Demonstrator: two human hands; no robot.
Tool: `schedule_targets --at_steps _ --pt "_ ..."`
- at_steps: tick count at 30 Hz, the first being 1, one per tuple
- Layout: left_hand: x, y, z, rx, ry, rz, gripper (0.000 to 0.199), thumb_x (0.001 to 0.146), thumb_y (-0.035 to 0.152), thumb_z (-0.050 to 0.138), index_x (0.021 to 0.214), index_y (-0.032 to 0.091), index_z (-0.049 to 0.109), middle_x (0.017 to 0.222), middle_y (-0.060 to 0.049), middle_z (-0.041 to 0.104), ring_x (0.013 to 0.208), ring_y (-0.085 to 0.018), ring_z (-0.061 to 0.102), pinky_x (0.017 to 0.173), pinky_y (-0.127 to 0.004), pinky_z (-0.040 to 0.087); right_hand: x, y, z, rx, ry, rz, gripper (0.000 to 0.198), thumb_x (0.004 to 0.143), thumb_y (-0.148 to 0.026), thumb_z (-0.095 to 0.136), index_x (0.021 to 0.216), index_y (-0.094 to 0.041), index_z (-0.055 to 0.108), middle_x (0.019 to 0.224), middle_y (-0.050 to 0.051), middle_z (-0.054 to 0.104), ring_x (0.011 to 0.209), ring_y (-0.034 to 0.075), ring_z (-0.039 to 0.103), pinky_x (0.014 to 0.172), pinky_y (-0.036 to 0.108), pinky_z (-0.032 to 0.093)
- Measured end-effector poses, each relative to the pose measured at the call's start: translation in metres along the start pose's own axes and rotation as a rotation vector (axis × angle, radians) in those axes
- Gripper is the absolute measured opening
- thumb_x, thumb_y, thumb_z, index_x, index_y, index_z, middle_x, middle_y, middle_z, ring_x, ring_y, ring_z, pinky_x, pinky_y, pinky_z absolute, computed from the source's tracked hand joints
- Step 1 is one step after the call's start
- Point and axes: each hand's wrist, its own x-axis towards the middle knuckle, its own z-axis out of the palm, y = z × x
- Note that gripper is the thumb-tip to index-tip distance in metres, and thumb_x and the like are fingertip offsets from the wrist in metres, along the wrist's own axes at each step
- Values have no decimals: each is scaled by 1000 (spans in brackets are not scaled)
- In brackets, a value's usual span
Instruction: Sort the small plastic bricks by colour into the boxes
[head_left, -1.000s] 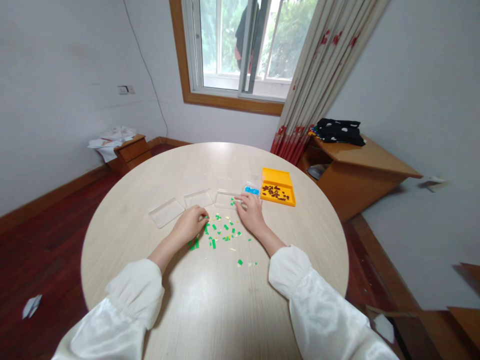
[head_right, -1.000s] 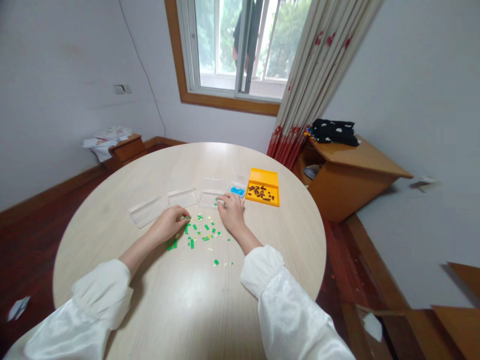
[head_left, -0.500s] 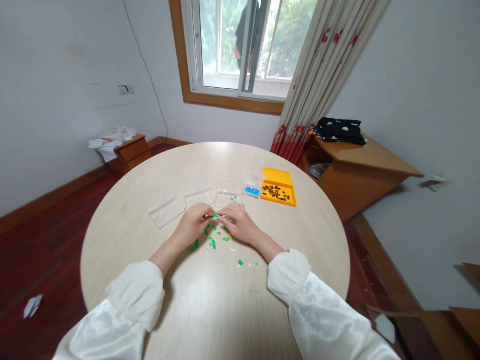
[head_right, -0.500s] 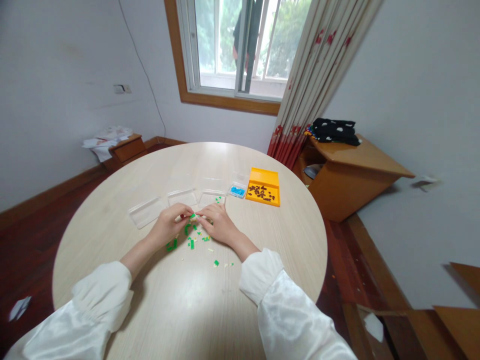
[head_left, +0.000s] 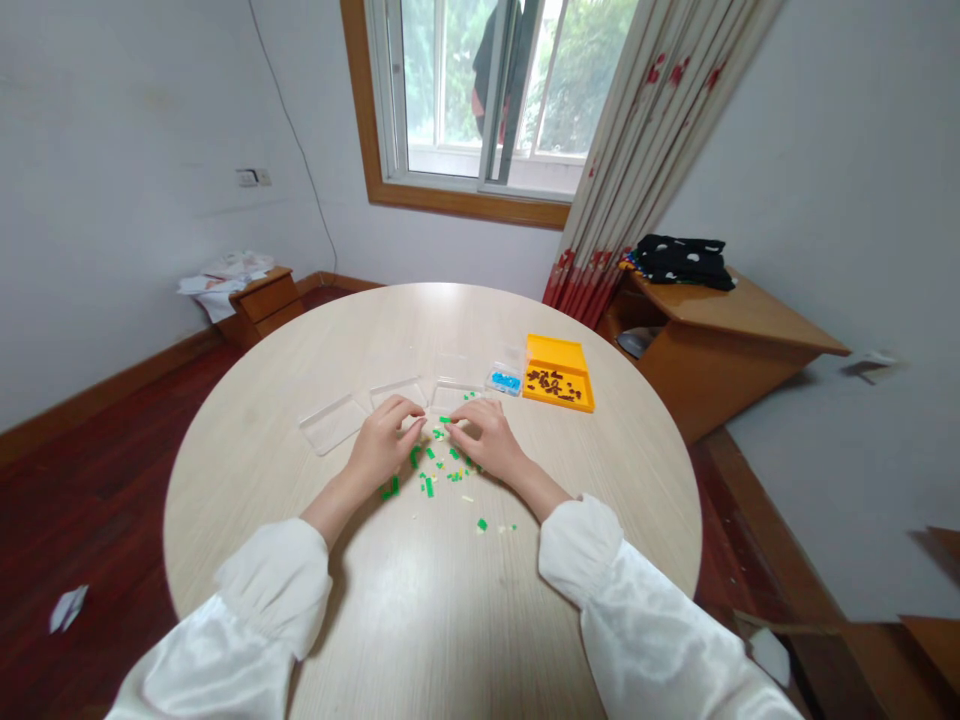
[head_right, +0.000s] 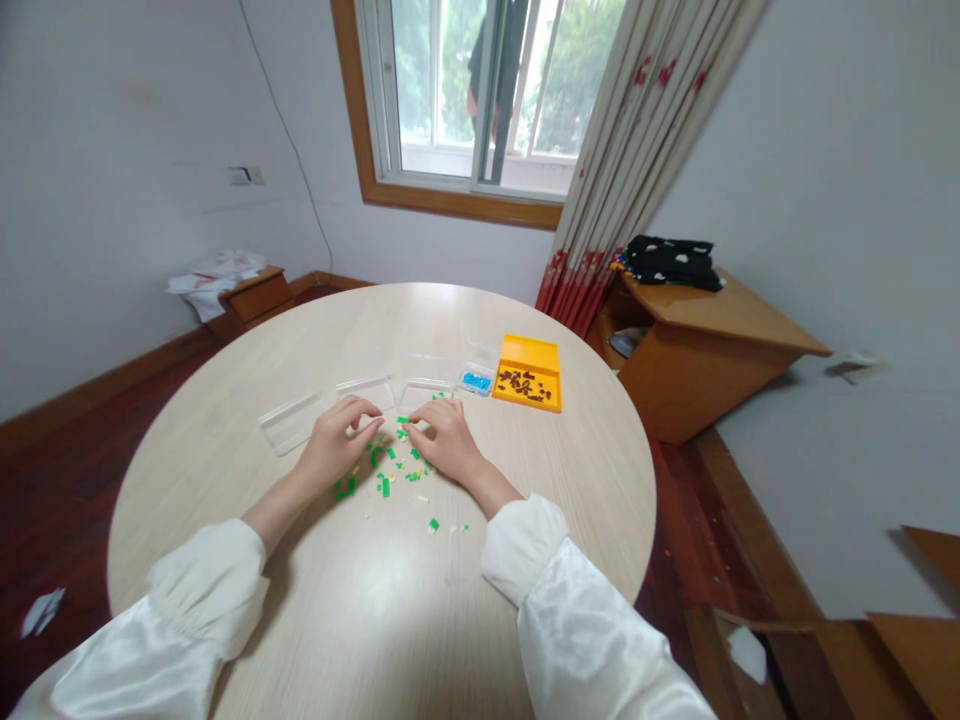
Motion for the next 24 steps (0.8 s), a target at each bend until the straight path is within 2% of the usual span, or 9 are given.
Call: schedule_targets --at_steps 2,4,9,13,24 --pt "0 -3 -1 52 44 -73 15 82 20 46 81 17 60 81 -4 60 78 -15 55 73 -26 43 1 9 -2 -55 88 84 14 83 -28 56 76 -20 64 79 3 68 82 18 59 83 36 35" --pt "0 -9 -1 90 34 -123 18 82 19 44 85 16 62 83 -5 61 79 -16 56 75 -27 44 2 17 -4 -103 161 172 17 83 -29 55 74 -19 64 78 4 68 83 20 59 82 37 35" --pt "-1 -20 5 177 -160 -178 24 80 18 44 88 15 66 89 -8 62 84 -19 59 78 -30 44 2 28 -5 -196 215 312 18 83 -34 55 80 -20 67 86 4 69 88 23 57 80 37 34" --pt "-1 -21 4 190 -283 -182 21 78 21 49 84 15 68 90 -9 64 85 -21 60 78 -31 44 1 29 -1 -201 186 298 19 83 -34 56 84 -20 68 91 6 69 91 24 56 81 38 34" --pt "-2 -21 6 238 -364 -191 20 75 18 50 78 17 70 86 -8 65 79 -20 61 73 -29 45 1 29 0 -167 196 260 17 83 -31 55 81 -21 68 87 5 69 89 22 57 83 38 35"
